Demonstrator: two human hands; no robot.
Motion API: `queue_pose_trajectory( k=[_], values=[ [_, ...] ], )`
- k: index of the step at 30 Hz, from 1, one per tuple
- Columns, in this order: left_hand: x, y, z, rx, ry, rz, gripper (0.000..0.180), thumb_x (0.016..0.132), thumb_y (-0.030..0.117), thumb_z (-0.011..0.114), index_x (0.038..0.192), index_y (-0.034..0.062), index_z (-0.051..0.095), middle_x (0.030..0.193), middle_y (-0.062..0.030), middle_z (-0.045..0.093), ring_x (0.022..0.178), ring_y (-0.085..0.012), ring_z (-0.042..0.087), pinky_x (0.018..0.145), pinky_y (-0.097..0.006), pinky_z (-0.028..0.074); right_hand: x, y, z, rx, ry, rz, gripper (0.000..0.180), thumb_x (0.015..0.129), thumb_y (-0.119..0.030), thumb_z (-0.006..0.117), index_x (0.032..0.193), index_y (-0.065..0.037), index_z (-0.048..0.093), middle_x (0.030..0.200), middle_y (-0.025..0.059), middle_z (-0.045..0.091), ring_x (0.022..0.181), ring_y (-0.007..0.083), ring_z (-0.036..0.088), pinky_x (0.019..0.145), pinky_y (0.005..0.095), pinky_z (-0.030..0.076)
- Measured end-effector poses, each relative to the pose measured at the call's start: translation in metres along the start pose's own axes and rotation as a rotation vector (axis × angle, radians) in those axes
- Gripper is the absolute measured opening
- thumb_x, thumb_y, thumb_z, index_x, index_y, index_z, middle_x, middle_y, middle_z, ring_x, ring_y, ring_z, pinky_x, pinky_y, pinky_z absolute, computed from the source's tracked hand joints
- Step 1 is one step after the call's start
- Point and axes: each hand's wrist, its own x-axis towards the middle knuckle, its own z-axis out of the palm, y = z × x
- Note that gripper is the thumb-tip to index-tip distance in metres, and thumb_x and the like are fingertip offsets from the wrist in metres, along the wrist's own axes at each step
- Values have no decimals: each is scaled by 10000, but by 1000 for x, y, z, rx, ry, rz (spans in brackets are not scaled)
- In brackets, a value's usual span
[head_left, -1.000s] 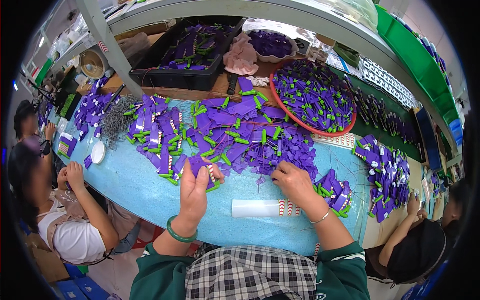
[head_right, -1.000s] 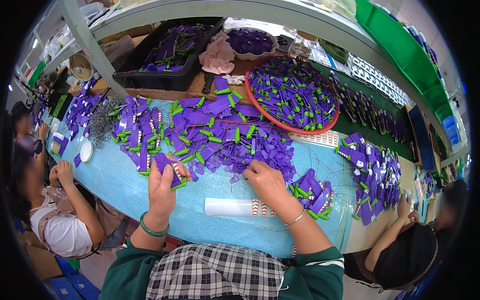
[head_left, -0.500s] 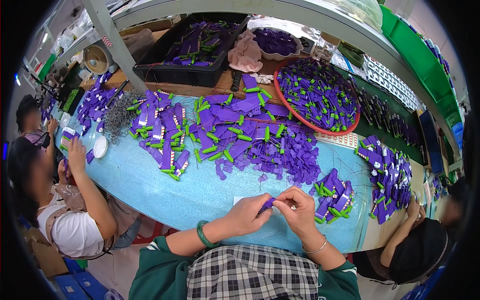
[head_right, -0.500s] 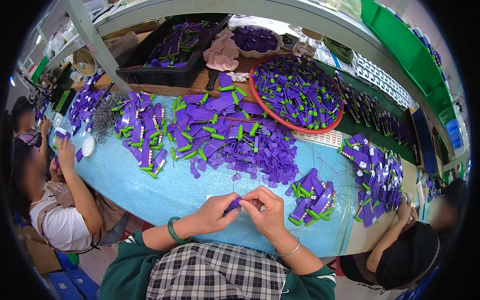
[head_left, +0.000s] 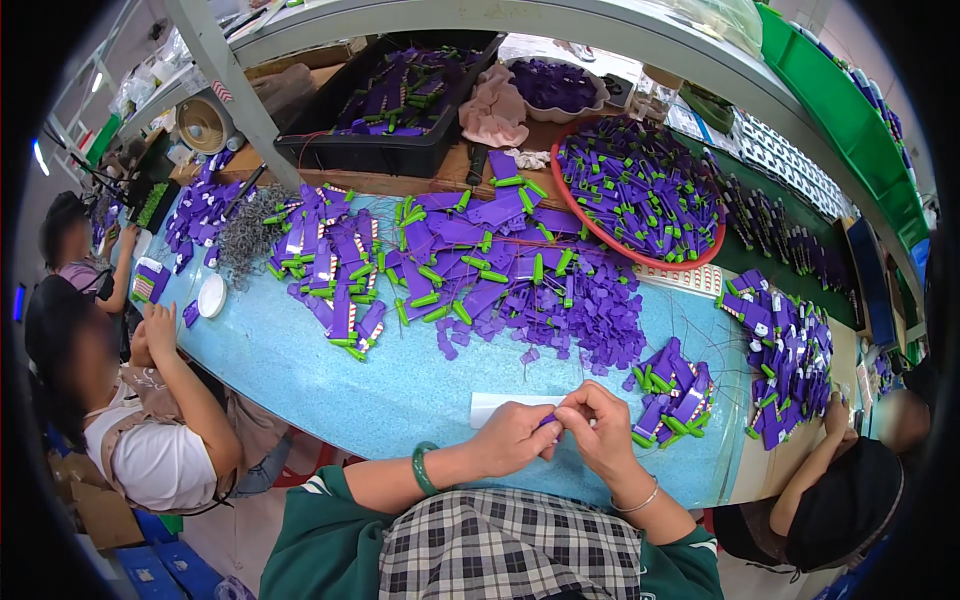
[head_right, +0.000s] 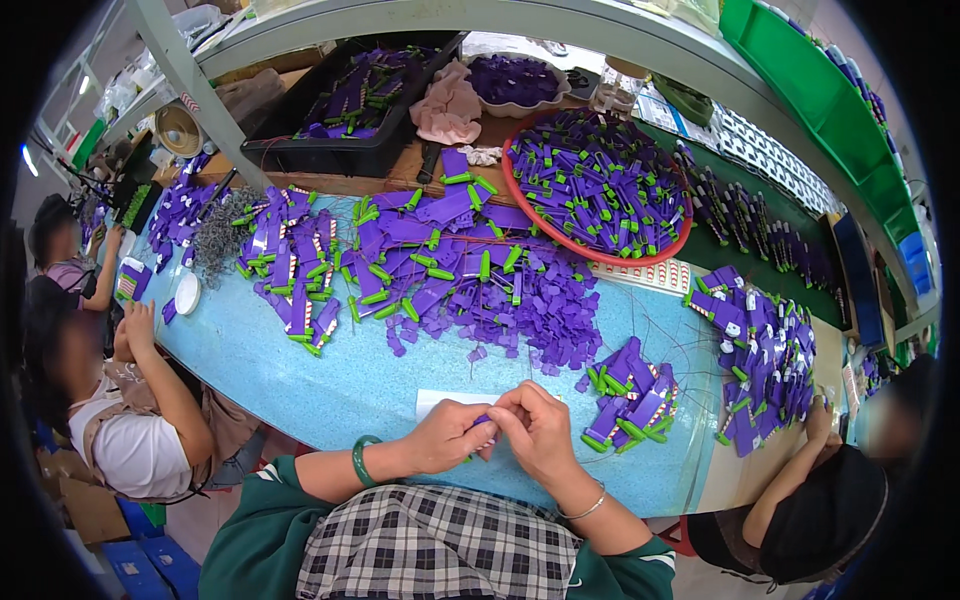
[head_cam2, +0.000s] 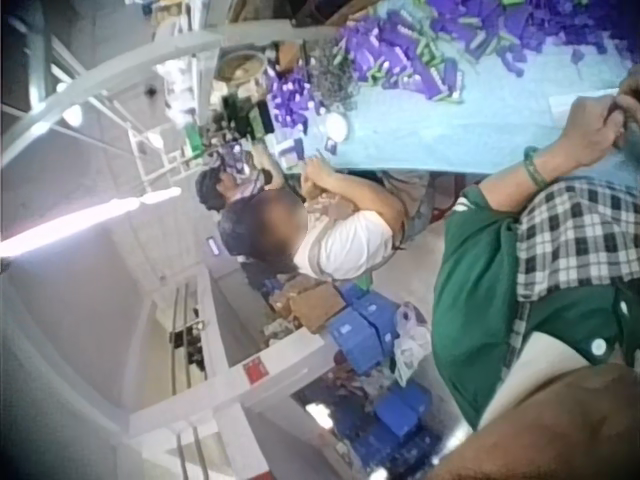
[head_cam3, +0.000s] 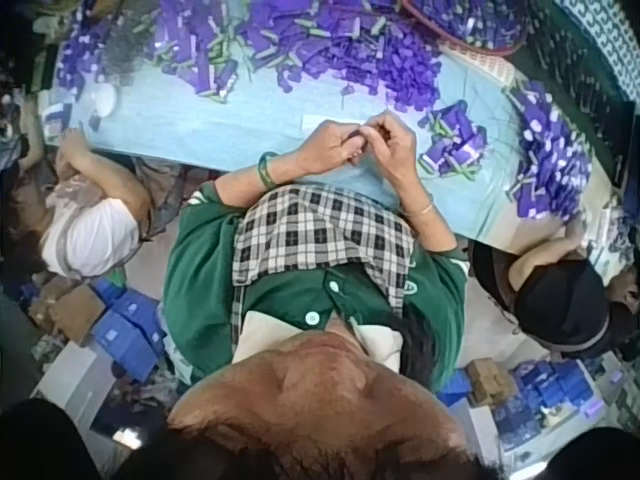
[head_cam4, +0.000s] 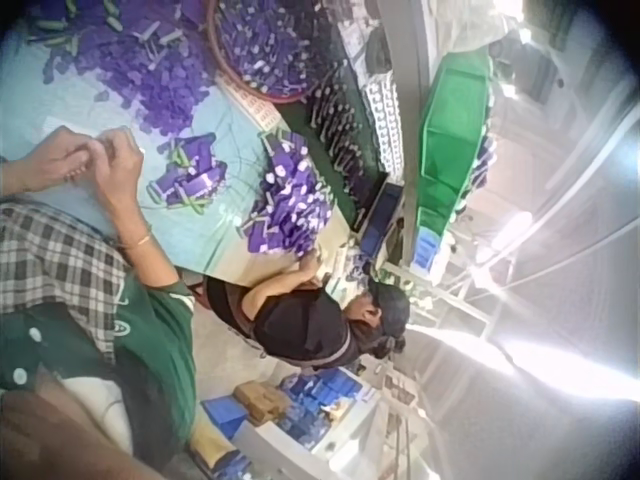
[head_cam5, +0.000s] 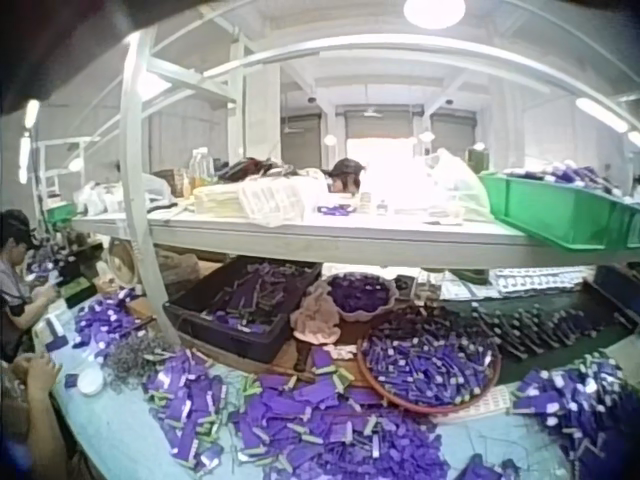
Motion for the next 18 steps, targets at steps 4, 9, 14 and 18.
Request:
queue_pose_trajectory(
  k=[4, 9, 14, 18],
  values=[
    [16, 9, -10, 192, -26, 165, 251, 938, 264, 534, 1034, 35, 573, 840, -139, 656, 731, -244, 649, 650, -341, 503, 3, 9, -41, -40, -27, 74, 77, 807, -75, 679, 807, -6, 642, 726, 63, 617, 616, 116, 566, 551, 256, 443],
    [51, 6, -84, 1041, 505, 167, 301, 804, 261, 671, 995, 39, 601, 893, -135, 612, 757, -308, 641, 632, -396, 521, 10, -8, -134, -688, 103, -9, 130, 714, -87, 725, 810, -27, 663, 780, 79, 611, 698, 205, 589, 599, 313, 470],
    [64, -14, -105, 1475, 592, -28, 133, 697, 66, 627, 818, 10, 611, 882, -128, 586, 730, -250, 637, 545, -358, 526, 1, -10, -97, -896, 29, -302, 245, 650, -116, 755, 866, -63, 653, 894, 68, 583, 807, 259, 560, 663, 380, 473],
    [48, 0, -103, 1371, 620, 89, 81, 721, 63, 641, 785, 16, 625, 908, -124, 572, 726, -253, 617, 565, -363, 517, 0, 0, -31, -824, -75, -359, 245, 658, -143, 745, 870, -67, 649, 895, 51, 590, 860, 237, 554, 730, 371, 428]
  ],
)
